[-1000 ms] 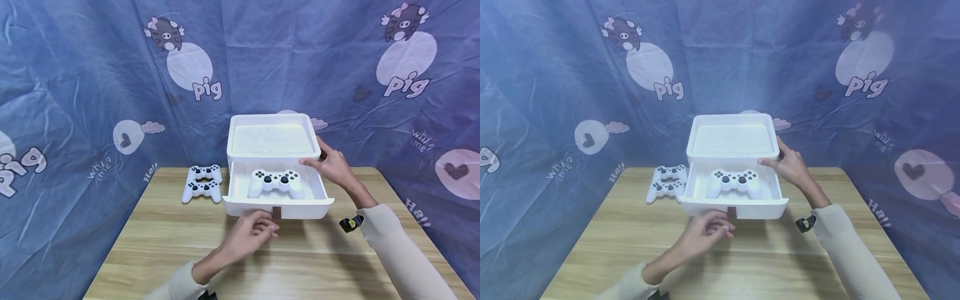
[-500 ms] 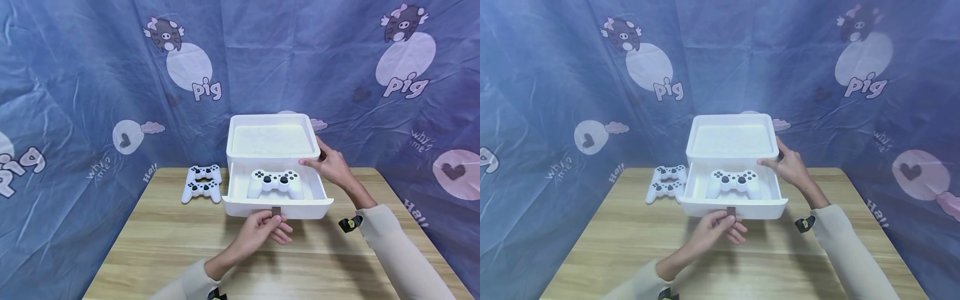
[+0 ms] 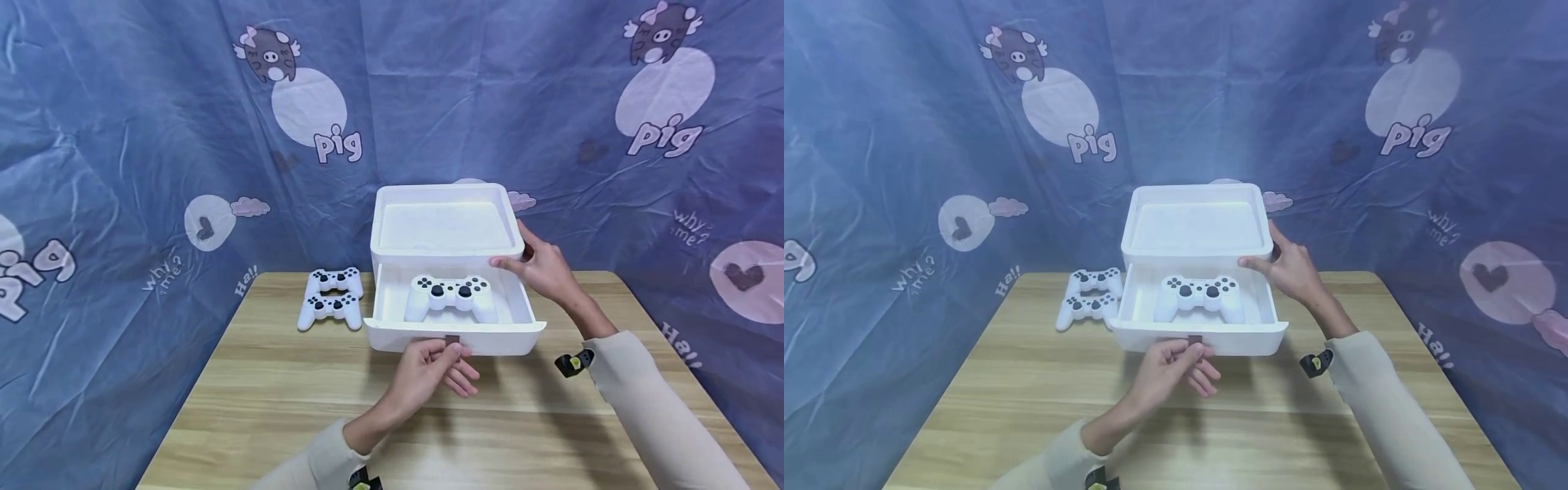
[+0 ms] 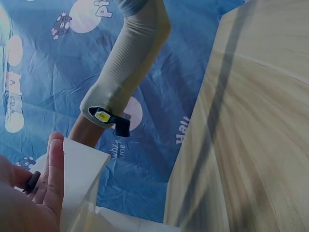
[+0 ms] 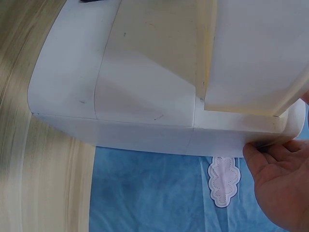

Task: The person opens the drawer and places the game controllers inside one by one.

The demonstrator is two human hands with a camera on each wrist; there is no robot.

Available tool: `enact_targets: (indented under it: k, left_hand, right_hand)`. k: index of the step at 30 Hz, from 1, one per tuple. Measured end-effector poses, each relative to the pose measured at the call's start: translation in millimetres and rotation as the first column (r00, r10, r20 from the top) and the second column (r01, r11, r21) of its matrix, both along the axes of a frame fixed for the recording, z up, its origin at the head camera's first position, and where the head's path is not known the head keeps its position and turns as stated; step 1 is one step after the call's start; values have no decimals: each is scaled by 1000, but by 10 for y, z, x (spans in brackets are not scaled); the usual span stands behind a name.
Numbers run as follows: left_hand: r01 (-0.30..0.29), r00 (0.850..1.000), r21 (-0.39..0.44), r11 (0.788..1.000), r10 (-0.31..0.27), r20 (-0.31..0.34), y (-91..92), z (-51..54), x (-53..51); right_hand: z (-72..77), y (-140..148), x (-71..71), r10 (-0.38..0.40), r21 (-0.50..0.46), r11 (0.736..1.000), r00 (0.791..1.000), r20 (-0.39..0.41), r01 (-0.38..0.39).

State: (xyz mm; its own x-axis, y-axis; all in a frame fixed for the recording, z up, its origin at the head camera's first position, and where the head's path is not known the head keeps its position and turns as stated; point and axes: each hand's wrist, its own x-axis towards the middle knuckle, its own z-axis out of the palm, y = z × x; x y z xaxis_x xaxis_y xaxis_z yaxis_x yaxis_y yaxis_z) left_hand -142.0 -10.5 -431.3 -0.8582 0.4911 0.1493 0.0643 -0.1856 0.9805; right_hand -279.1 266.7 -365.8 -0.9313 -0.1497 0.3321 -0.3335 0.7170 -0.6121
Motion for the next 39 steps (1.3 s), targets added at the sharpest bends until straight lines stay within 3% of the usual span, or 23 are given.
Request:
enact_targets:
  k: [13,39]
  left_hand:
    - [-63,998,22,998,63,-31,32,-4,-127]
    - [-165,984,81,983,170,-61,173,4,-692]
  right_hand:
    - [25,-25,-17,1,4,1000,1000,-4,-1]
    - [79,-12,23,4,-4,1000,1000,24,-4]
